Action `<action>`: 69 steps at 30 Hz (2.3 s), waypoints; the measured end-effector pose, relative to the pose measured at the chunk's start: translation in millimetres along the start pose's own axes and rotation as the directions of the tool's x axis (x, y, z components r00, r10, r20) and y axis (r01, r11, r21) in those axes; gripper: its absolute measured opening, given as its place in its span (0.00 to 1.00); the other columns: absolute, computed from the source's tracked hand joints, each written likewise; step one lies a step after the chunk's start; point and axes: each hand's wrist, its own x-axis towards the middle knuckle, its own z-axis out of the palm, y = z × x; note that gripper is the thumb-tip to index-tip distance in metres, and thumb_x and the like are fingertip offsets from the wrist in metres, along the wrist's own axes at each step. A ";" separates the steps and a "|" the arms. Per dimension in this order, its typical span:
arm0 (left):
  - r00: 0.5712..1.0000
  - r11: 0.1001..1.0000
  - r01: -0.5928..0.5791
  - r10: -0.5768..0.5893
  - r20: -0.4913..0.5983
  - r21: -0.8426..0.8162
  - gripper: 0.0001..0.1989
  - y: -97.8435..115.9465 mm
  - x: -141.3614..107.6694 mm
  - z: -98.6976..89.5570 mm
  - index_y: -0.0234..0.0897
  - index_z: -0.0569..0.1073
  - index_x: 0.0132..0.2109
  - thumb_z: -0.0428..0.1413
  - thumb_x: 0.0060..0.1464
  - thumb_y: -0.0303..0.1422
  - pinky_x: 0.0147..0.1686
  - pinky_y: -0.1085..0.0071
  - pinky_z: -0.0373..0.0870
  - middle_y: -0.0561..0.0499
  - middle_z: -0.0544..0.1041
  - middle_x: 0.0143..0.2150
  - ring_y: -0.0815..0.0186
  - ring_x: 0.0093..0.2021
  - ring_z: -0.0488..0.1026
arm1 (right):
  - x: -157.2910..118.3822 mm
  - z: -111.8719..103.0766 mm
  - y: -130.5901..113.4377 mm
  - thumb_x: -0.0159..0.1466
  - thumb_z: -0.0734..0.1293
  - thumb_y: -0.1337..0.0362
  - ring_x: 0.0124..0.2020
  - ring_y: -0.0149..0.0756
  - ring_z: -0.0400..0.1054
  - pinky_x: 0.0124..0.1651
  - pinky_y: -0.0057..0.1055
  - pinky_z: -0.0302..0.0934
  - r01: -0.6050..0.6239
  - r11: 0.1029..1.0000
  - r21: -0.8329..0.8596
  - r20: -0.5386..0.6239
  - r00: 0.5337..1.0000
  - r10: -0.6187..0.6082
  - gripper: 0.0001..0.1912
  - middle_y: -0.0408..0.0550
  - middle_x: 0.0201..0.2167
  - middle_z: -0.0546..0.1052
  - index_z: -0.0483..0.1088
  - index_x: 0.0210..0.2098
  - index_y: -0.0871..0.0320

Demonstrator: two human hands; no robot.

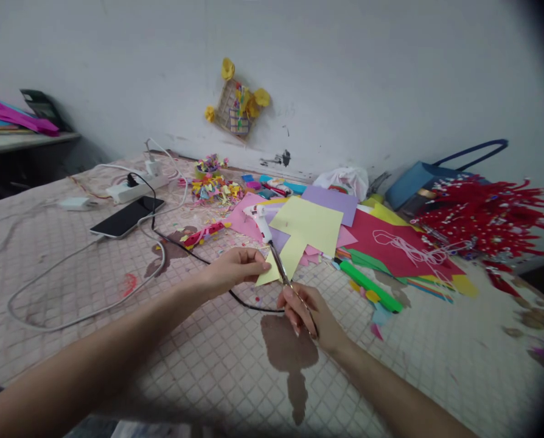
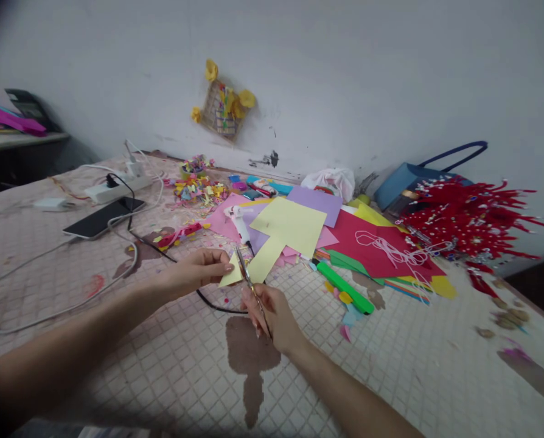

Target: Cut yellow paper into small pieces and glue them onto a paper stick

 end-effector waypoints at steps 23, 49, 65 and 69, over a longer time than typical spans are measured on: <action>0.999 0.999 0.010 -0.012 -0.045 -0.037 0.13 -3.0 0.2 4.8 0.31 0.66 0.25 0.61 0.41 0.36 0.25 0.76 0.57 0.54 0.70 0.22 0.74 0.23 0.65 | -0.8 0.3 3.3 0.58 0.58 0.46 0.09 0.21 0.50 0.11 0.19 0.47 0.007 0.998 -0.066 -0.029 1.000 -0.009 0.23 0.34 0.10 0.58 0.63 0.24 0.60; 0.999 0.997 0.007 -0.011 -0.053 -0.079 0.13 -2.9 -0.4 7.1 0.31 0.67 0.25 0.62 0.40 0.35 0.27 0.76 0.59 0.53 0.71 0.22 0.74 0.24 0.66 | -1.8 2.7 0.3 0.58 0.58 0.45 0.09 0.21 0.49 0.12 0.20 0.46 0.028 0.994 -0.109 -0.046 0.998 -0.033 0.23 0.33 0.10 0.56 0.61 0.23 0.60; 0.998 0.997 0.004 -0.009 -0.070 -0.080 0.13 -0.6 -2.2 9.1 0.31 0.67 0.25 0.62 0.41 0.35 0.26 0.76 0.57 0.53 0.70 0.22 0.75 0.23 0.64 | -1.3 3.1 -0.6 0.57 0.58 0.43 0.09 0.21 0.49 0.12 0.21 0.45 0.023 0.993 -0.114 -0.063 0.998 -0.030 0.24 0.33 0.10 0.56 0.61 0.23 0.59; 0.998 0.997 0.003 -0.008 -0.062 -0.082 0.13 -0.3 -2.5 9.3 0.31 0.67 0.25 0.62 0.41 0.35 0.25 0.77 0.57 0.53 0.70 0.22 0.75 0.23 0.64 | -2.6 2.0 -1.2 0.59 0.58 0.46 0.09 0.21 0.50 0.13 0.20 0.47 0.021 0.995 -0.101 -0.032 0.999 -0.025 0.22 0.33 0.11 0.57 0.62 0.24 0.60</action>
